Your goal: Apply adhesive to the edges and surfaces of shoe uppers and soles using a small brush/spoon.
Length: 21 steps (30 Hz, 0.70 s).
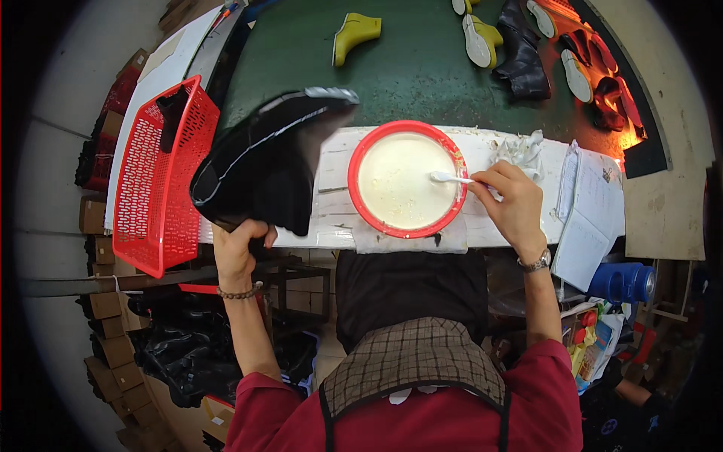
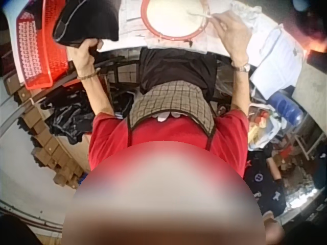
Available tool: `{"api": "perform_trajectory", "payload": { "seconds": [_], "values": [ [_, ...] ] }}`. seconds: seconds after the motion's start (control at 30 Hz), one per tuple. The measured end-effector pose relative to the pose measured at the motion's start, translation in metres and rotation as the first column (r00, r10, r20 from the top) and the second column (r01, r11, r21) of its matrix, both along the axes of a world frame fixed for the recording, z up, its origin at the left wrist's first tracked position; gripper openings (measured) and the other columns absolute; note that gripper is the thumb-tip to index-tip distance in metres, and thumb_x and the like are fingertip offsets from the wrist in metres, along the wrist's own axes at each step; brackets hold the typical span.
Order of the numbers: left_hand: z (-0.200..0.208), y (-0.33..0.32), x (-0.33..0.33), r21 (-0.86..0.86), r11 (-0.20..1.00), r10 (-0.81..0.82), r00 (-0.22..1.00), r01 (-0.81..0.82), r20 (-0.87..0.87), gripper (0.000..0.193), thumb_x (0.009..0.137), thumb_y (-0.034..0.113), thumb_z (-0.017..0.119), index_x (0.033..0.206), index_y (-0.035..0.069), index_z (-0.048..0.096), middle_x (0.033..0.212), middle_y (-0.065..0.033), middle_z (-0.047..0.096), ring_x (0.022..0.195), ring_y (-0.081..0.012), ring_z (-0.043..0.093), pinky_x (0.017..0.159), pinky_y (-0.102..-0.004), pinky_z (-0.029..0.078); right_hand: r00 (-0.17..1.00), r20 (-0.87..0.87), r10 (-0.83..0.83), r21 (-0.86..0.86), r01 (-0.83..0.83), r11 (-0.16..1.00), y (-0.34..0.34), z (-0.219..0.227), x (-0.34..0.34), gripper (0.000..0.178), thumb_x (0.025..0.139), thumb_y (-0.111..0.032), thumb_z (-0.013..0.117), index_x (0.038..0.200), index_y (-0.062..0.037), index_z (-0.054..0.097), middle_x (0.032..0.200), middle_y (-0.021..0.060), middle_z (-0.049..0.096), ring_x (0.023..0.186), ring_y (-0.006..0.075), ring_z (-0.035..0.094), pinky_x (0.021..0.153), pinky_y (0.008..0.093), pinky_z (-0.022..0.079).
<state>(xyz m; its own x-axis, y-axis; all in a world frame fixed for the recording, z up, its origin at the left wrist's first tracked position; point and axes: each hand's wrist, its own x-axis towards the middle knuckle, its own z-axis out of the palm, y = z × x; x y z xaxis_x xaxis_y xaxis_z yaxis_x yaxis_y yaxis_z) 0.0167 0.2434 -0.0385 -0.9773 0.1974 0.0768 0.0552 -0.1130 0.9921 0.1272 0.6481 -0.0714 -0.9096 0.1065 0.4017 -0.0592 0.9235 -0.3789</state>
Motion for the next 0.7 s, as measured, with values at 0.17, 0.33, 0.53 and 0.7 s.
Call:
{"api": "perform_trajectory", "payload": {
  "seconds": [0.17, 0.33, 0.53, 0.7],
  "values": [
    [0.002, -0.011, 0.007, 0.219, 0.974, -0.139, 0.915, 0.057, 0.378, 0.051, 0.064, -0.013, 0.049, 0.113, -0.011, 0.06, 0.084, -0.0168, 0.064, 0.046, -0.0187, 0.045, 0.042, -0.0308, 0.039, 0.985, 0.155, -0.079, -0.307, 0.124, 0.944, -0.001, 0.004, -0.002, 0.012, 0.084, -0.016, 0.08, 0.093, -0.0086, 0.077, 0.083, 0.0026, 0.067, 0.073, 0.0199, 0.065, 0.063, 0.0325, 0.049],
    [-0.01, -0.007, 0.014, 0.401, 0.883, -0.411, 0.812, 0.243, 0.414, 0.06, 0.059, -0.012, 0.048, 0.118, -0.017, 0.055, 0.092, -0.0254, 0.067, 0.041, -0.0174, 0.041, 0.037, -0.0274, 0.033, 0.959, -0.252, 0.129, -0.462, -0.236, 0.855, -0.007, 0.032, -0.026, 0.018, 0.082, -0.01, 0.082, 0.099, -0.0083, 0.078, 0.089, 0.0046, 0.07, 0.079, 0.0183, 0.064, 0.073, 0.0315, 0.046],
    [-0.05, -0.017, 0.015, 0.677, 0.638, -0.593, 0.795, 0.367, 0.128, 0.087, 0.054, -0.017, 0.047, 0.14, -0.006, 0.044, 0.095, -0.0308, 0.064, 0.037, -0.0221, 0.036, 0.034, -0.0329, 0.029, 0.836, -0.373, 0.402, -0.35, -0.528, 0.773, -0.028, 0.043, -0.054, 0.017, 0.081, -0.007, 0.082, 0.097, -0.0076, 0.079, 0.091, 0.0037, 0.07, 0.085, 0.0173, 0.064, 0.077, 0.0311, 0.046],
    [-0.074, -0.043, 0.008, 0.61, 0.707, -0.525, 0.844, 0.358, 0.113, 0.088, 0.056, -0.02, 0.051, 0.141, -0.003, 0.043, 0.091, -0.0286, 0.061, 0.04, -0.0239, 0.04, 0.036, -0.0357, 0.032, 0.89, -0.277, 0.363, -0.468, -0.454, 0.758, -0.022, 0.03, -0.045, 0.014, 0.08, -0.009, 0.082, 0.095, -0.0087, 0.08, 0.09, 0.0027, 0.071, 0.088, 0.0165, 0.063, 0.079, 0.0313, 0.045]
  ]
}}
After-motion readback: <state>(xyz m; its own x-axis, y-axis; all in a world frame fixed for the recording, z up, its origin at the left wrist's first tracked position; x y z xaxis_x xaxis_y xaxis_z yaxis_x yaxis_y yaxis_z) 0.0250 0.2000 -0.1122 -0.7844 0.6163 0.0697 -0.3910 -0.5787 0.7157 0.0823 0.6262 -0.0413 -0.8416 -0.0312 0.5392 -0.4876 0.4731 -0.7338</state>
